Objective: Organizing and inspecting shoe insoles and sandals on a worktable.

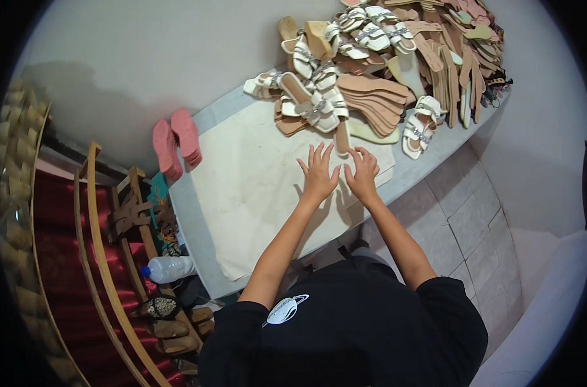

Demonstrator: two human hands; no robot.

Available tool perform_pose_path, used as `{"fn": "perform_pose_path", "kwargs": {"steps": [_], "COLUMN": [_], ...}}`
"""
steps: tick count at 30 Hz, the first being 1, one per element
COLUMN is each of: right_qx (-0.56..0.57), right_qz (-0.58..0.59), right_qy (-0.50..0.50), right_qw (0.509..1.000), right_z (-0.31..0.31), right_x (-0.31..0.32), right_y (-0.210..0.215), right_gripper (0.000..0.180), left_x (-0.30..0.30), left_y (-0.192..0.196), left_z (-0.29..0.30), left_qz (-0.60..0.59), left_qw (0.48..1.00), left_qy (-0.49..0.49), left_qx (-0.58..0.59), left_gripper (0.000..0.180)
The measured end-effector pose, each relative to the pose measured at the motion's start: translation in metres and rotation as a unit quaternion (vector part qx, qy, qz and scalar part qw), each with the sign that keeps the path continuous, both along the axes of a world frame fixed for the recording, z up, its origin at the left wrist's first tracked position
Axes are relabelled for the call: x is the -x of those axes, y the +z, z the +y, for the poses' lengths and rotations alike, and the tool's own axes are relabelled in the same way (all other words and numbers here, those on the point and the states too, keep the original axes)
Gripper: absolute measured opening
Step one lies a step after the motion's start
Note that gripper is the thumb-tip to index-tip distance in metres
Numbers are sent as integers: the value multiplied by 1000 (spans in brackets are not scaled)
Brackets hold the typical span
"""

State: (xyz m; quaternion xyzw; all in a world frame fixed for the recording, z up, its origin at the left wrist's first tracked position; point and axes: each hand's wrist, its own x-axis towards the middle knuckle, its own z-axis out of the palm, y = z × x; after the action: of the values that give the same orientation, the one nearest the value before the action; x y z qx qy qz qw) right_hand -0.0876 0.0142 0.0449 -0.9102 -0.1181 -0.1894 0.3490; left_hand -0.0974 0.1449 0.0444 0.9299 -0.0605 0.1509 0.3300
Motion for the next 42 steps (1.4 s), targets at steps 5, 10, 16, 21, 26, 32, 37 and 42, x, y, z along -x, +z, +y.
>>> {"fn": "perform_pose_path", "kwargs": {"steps": [5,10,16,21,26,32,37,42], "right_qx": [28,89,149,223,280,260,245,47], "right_qz": [-3,-48,-47,-113,-71,-71,-42,107], "right_qy": [-18,0,78,113,157,180,209,197], "right_qw": [999,995,985,961,944,946,946,973], "right_z": [-92,-152,-172,-165,-158,-163,-160,-152], "right_x": [-69,-149,-239,-295,-317,-327,-322,-293], "right_y": [-9,-11,0,-4,-9,-6,13,13], "right_gripper": [37,34,37,44,56,54,57,59], "left_x": [-61,-116,-168,-203,-218,-226,-224,-218], "left_y": [-4,-11,-13,-9,-20,-18,-12,-12], "left_z": [-75,-126,-160,-170,-167,-163,-166,-165], "left_qz": [-28,-46,-4,29,-12,32,26,-42], "left_qw": [999,998,998,995,988,988,986,982], "left_qy": [-10,-5,23,39,77,71,94,148], "left_qx": [-41,-46,-63,-93,-135,-135,-134,-114], "left_gripper": [66,80,90,90,90,84,85,81]}}
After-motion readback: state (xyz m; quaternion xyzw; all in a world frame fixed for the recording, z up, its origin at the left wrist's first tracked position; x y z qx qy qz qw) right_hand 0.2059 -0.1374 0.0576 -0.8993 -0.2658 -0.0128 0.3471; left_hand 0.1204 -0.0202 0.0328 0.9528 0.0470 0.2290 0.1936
